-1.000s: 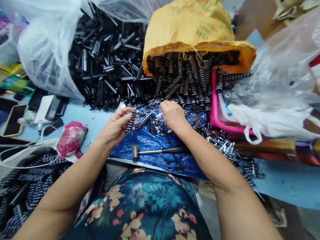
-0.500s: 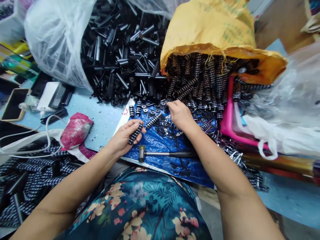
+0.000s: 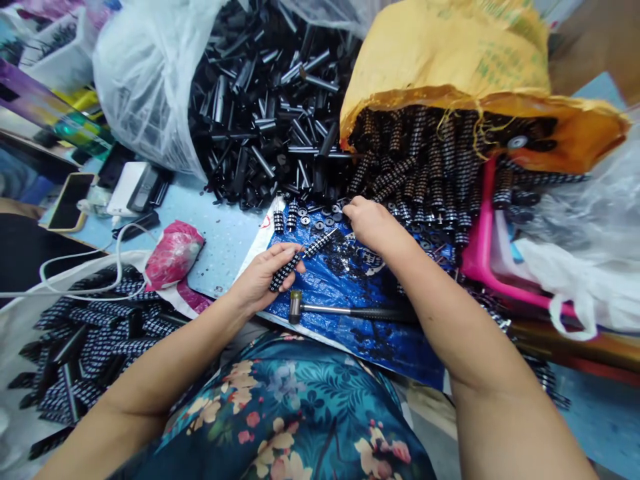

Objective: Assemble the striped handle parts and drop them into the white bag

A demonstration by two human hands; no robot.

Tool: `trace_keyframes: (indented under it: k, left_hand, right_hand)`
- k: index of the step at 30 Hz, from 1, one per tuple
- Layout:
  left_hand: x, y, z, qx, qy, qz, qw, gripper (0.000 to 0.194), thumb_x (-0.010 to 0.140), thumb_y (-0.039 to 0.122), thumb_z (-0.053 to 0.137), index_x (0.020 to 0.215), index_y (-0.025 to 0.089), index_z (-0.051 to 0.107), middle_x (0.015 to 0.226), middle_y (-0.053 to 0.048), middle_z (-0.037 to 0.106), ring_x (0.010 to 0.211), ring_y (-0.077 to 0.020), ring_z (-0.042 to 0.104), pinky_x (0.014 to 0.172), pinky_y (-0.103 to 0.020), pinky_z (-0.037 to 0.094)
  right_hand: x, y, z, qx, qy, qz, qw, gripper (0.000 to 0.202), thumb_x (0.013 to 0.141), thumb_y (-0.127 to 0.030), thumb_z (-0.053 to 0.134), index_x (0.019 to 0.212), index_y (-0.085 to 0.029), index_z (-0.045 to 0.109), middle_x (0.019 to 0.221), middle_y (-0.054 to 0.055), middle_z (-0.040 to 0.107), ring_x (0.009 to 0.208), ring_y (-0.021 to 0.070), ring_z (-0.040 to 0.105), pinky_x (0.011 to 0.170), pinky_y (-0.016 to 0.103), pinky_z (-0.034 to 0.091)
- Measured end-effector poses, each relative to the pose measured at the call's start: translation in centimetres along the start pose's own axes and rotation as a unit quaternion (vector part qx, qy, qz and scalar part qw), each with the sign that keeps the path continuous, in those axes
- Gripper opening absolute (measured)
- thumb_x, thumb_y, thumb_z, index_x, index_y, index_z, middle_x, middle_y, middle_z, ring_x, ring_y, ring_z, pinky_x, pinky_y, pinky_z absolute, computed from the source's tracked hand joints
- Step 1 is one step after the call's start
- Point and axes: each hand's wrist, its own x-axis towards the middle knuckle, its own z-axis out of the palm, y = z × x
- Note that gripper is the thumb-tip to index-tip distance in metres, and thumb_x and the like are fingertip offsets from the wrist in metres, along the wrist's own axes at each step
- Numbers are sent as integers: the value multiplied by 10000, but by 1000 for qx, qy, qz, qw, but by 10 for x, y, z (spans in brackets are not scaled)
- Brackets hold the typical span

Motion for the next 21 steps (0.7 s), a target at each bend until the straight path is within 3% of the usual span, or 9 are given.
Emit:
trace_keyframes:
  k: [2, 4, 6, 7, 9, 11, 13, 16, 21]
  left_hand:
    - [-2, 0, -1, 0, 2, 1, 1000, 402, 789, 441, 760, 1006, 131, 626, 735, -26, 656, 440, -59, 478, 404, -183, 248]
    - [-7, 0, -2, 1, 5, 2, 1000, 403, 784, 454, 762, 981, 126, 635, 725, -21, 646, 440, -56, 476, 398, -180, 239]
    - [-12, 0, -3, 8, 1, -1, 1000, 405, 780, 460, 766, 977, 130, 637, 719, -18, 647, 441, -55, 478, 406, -178, 256]
    - [-15, 0, -2, 13, -7, -3, 1000, 407, 781, 462, 768, 979, 131, 639, 720, -18, 650, 442, -54, 479, 411, -177, 265]
    - [-20, 0, 2, 25, -34, -9, 999, 413, 781, 468, 771, 985, 133, 644, 720, -22, 659, 444, -54, 482, 419, -176, 277]
    - [-23, -1, 8, 37, -62, -15, 997, 419, 781, 475, 772, 990, 133, 649, 720, -26, 666, 443, -55, 484, 423, -180, 288]
    - [-25, -3, 14, 54, -81, -17, 995, 418, 785, 480, 768, 984, 132, 653, 720, -29, 668, 444, -57, 486, 430, -186, 306]
    - [-26, -7, 20, 84, -86, -17, 993, 416, 786, 483, 765, 977, 128, 662, 723, -30, 667, 451, -53, 486, 446, -190, 328]
    - [-33, -11, 20, 119, -87, -8, 989, 419, 794, 487, 752, 982, 123, 668, 716, -25, 657, 455, -50, 479, 457, -192, 337]
  right_hand:
    - [-5, 1, -3, 23, 12, 5, 1000, 248, 922, -71, 535, 1076, -149, 713, 1075, 113, 618, 863, 266, 604, 702, 331, 466]
    - [-18, -5, -8, 109, 70, 19, 991, 182, 939, -141, 567, 1053, -146, 709, 1039, 115, 626, 885, 275, 608, 749, 348, 489]
    - [-39, -20, -13, 283, 128, 30, 950, 181, 982, -289, 609, 1071, -160, 699, 987, 95, 642, 855, 265, 622, 763, 362, 520]
    - [-51, -31, -16, 395, 134, 34, 908, 236, 999, -382, 629, 1100, -178, 692, 957, 74, 650, 812, 250, 633, 740, 358, 538]
    - [-73, -55, -18, 609, 92, 50, 786, 358, 991, -523, 680, 1161, -207, 670, 934, 48, 658, 785, 232, 665, 711, 344, 574]
    - [-90, -78, -19, 729, 60, 65, 678, 403, 936, -552, 771, 1145, -221, 673, 937, 38, 662, 813, 222, 684, 726, 325, 594]
    - [-99, -93, -18, 777, 55, 78, 622, 414, 895, -537, 832, 1121, -223, 686, 942, 37, 666, 842, 217, 691, 748, 314, 602]
    - [-107, -101, -15, 789, 58, 86, 606, 410, 885, -523, 853, 1121, -225, 700, 944, 38, 679, 859, 218, 694, 768, 317, 607]
    - [-116, -97, -11, 782, 47, 63, 618, 391, 925, -519, 825, 1151, -222, 707, 922, 46, 696, 845, 220, 699, 796, 348, 618]
